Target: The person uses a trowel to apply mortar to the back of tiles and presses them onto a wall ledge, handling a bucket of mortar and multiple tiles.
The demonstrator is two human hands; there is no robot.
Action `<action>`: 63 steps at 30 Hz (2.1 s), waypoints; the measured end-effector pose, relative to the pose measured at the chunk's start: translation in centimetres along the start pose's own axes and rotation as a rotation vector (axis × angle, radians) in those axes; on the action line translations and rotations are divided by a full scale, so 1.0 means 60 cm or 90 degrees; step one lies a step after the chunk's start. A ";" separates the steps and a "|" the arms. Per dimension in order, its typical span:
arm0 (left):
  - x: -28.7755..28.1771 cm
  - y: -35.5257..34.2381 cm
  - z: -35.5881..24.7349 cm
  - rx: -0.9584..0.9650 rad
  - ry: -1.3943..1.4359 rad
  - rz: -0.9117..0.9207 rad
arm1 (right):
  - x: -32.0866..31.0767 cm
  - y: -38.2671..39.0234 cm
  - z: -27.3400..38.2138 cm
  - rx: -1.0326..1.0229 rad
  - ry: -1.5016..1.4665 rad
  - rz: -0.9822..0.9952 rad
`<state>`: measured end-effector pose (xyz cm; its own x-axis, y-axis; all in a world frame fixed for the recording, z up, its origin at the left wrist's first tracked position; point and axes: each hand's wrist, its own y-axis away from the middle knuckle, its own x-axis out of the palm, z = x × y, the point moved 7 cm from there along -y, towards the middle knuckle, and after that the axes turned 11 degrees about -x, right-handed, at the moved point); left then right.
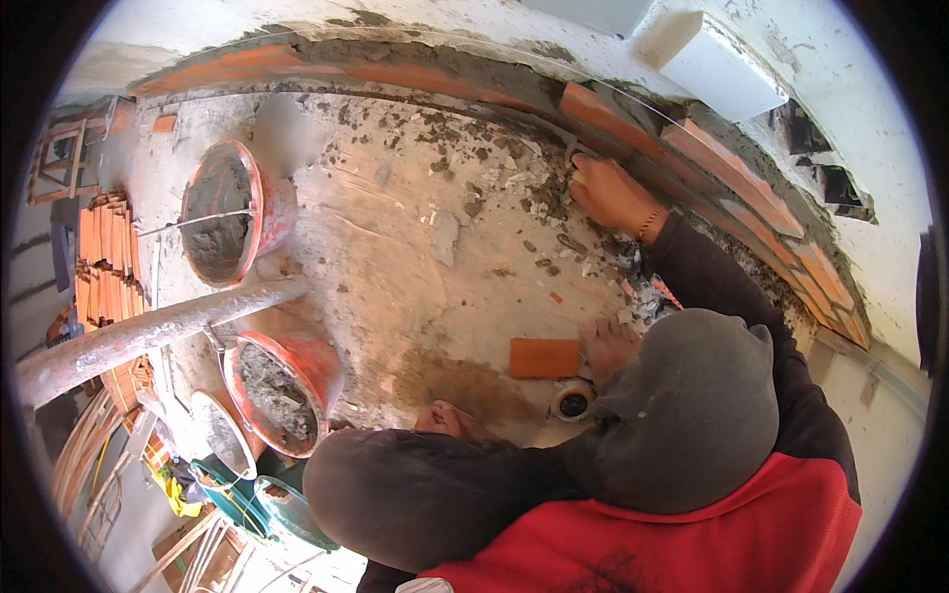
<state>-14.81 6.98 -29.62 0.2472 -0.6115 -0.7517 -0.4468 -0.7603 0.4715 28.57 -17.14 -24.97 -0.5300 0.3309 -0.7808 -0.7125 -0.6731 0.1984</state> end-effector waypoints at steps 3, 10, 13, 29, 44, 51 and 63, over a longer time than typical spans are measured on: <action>-0.002 -0.002 0.024 0.013 -0.070 -0.031 | -0.002 0.009 0.023 -0.012 -0.028 0.049; -0.006 -0.004 0.035 0.048 -0.106 -0.123 | 0.001 0.086 -0.006 -0.029 -0.039 -0.019; 0.000 -0.004 0.040 0.054 -0.020 -0.081 | -0.016 0.096 -0.044 -0.004 -0.009 -0.049; -0.004 -0.004 0.028 0.024 -0.058 -0.069 | -0.050 0.152 -0.040 0.082 -0.128 -0.005; -0.006 0.002 0.018 0.050 -0.055 -0.147 | -0.099 0.291 -0.139 0.189 0.073 0.079; 0.002 0.004 0.030 0.111 -0.027 -0.195 | -0.120 0.316 -0.157 0.174 0.078 0.077; 0.005 -0.010 0.052 0.057 -0.011 -0.081 | -0.070 0.179 -0.101 0.069 0.078 0.047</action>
<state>-17.12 7.93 -31.57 0.2919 -0.5072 -0.8109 -0.4875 -0.8083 0.3301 25.93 -29.75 -23.17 -0.5273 0.1956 -0.8268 -0.7225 -0.6153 0.3153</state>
